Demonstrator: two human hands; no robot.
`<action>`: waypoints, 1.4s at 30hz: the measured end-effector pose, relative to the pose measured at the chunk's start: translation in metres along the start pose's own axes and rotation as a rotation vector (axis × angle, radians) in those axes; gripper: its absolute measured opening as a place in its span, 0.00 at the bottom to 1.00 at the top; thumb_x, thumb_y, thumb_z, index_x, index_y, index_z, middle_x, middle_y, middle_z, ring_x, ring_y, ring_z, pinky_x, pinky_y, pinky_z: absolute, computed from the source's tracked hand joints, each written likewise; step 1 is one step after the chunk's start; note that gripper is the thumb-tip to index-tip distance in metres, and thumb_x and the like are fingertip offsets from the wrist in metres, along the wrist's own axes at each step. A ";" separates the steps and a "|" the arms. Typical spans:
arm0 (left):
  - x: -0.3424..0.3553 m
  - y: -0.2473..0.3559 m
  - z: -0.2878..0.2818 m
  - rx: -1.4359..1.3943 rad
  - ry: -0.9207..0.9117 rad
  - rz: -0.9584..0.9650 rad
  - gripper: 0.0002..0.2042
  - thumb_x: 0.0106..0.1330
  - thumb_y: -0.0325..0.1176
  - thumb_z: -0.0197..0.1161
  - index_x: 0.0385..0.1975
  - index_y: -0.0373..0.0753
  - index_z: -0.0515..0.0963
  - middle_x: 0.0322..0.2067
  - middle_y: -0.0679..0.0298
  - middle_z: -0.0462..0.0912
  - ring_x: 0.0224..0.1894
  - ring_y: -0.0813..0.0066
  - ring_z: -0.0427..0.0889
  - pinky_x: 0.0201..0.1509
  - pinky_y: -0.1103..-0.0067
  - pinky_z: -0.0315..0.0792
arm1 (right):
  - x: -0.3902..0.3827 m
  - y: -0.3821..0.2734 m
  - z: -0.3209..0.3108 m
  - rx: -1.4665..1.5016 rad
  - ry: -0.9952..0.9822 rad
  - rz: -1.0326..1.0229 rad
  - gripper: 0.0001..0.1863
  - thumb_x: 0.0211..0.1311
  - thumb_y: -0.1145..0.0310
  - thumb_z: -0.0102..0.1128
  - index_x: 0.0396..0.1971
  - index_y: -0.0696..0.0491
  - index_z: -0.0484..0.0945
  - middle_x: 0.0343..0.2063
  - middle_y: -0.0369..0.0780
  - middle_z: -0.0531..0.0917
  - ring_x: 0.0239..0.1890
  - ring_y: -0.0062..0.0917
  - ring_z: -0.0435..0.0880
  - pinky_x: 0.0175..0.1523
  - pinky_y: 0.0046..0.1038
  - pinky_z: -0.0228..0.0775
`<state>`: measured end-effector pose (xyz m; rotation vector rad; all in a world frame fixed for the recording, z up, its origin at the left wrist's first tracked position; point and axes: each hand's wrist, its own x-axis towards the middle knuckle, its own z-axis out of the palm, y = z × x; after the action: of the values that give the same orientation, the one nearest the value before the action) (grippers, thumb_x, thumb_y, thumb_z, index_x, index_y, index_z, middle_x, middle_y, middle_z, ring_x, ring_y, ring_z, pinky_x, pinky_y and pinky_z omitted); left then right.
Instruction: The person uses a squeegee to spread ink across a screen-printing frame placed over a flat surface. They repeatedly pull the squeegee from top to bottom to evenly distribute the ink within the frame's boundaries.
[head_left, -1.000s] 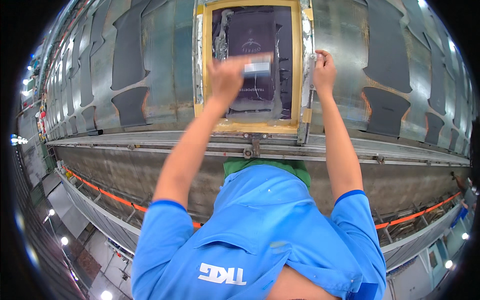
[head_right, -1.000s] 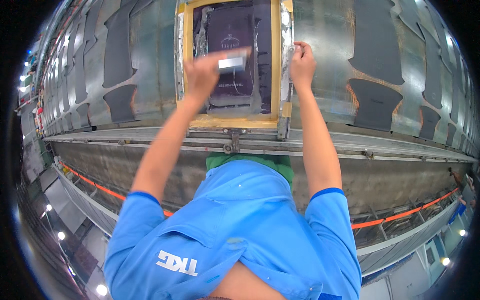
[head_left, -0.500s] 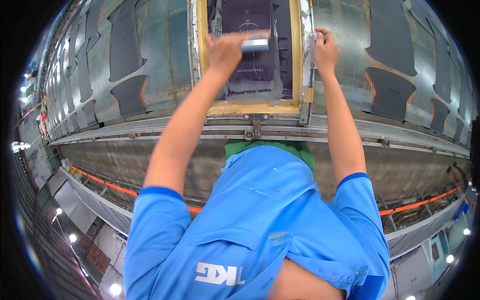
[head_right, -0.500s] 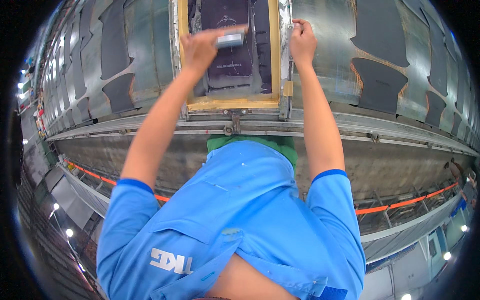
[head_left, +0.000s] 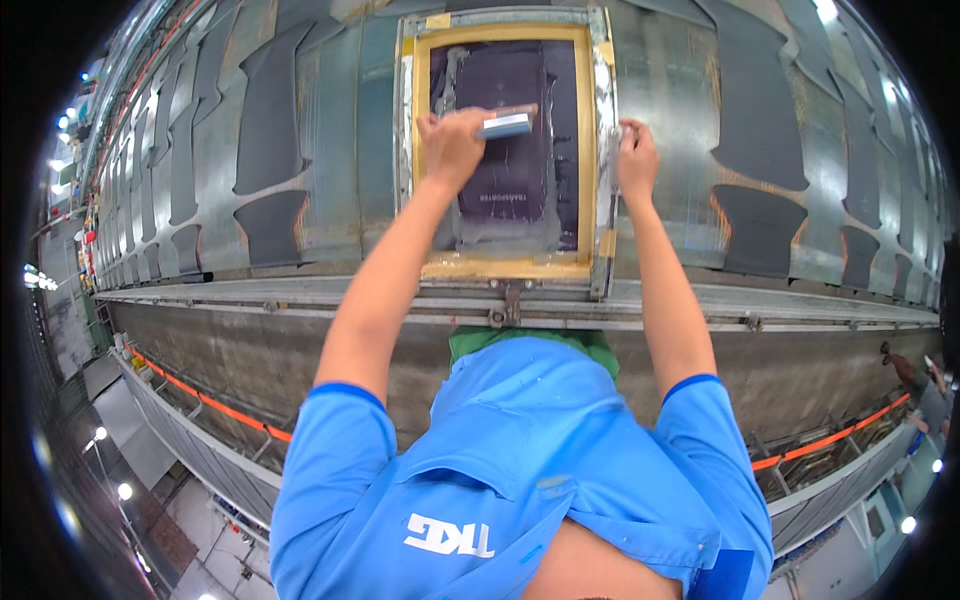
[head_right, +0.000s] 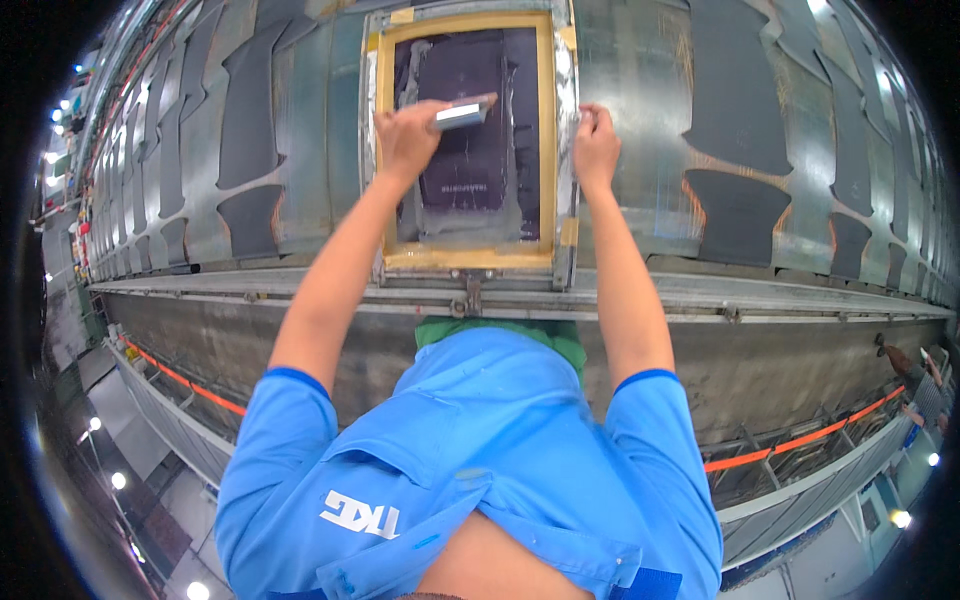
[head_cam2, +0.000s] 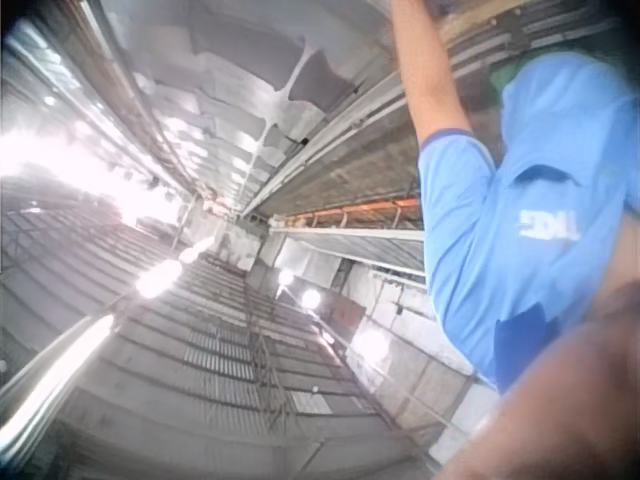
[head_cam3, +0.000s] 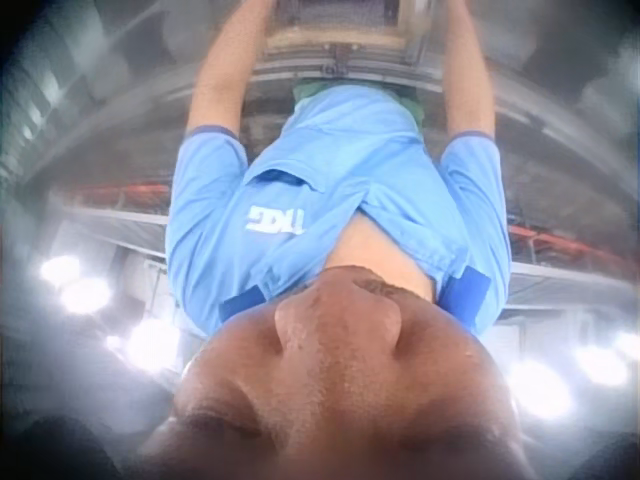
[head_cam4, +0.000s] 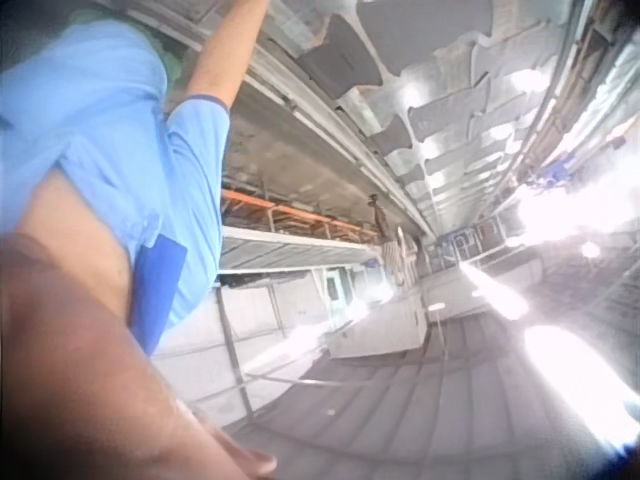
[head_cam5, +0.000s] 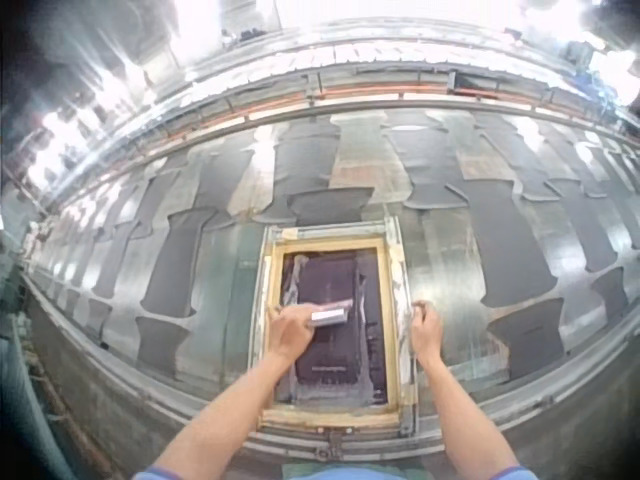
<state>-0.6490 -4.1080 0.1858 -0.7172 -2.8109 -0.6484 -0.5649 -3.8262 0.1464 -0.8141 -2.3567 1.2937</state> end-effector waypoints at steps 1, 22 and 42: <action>0.034 -0.009 0.000 0.010 -0.027 0.011 0.12 0.61 0.30 0.61 0.41 0.54 0.87 0.41 0.73 0.89 0.44 0.75 0.85 0.50 0.68 0.58 | -0.001 -0.007 -0.004 0.005 -0.017 0.017 0.12 0.72 0.65 0.50 0.45 0.49 0.81 0.24 0.46 0.82 0.26 0.36 0.81 0.37 0.37 0.71; -0.163 0.060 -0.007 0.146 -0.088 0.063 0.14 0.57 0.25 0.60 0.43 0.45 0.83 0.45 0.68 0.85 0.51 0.73 0.81 0.52 0.62 0.64 | 0.006 0.021 0.010 0.076 -0.045 -0.009 0.12 0.73 0.64 0.51 0.45 0.51 0.82 0.26 0.38 0.80 0.30 0.25 0.77 0.40 0.31 0.70; -0.212 0.116 -0.003 0.032 -0.071 0.012 0.19 0.57 0.25 0.61 0.50 0.45 0.81 0.51 0.64 0.84 0.57 0.65 0.79 0.60 0.63 0.69 | 0.000 0.010 0.015 0.206 -0.015 -0.107 0.12 0.70 0.66 0.52 0.43 0.53 0.83 0.33 0.42 0.86 0.37 0.31 0.84 0.47 0.33 0.73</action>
<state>-0.4071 -4.1058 0.1752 -0.7654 -2.8715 -0.5864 -0.5701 -3.8320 0.1300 -0.6099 -2.1985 1.4707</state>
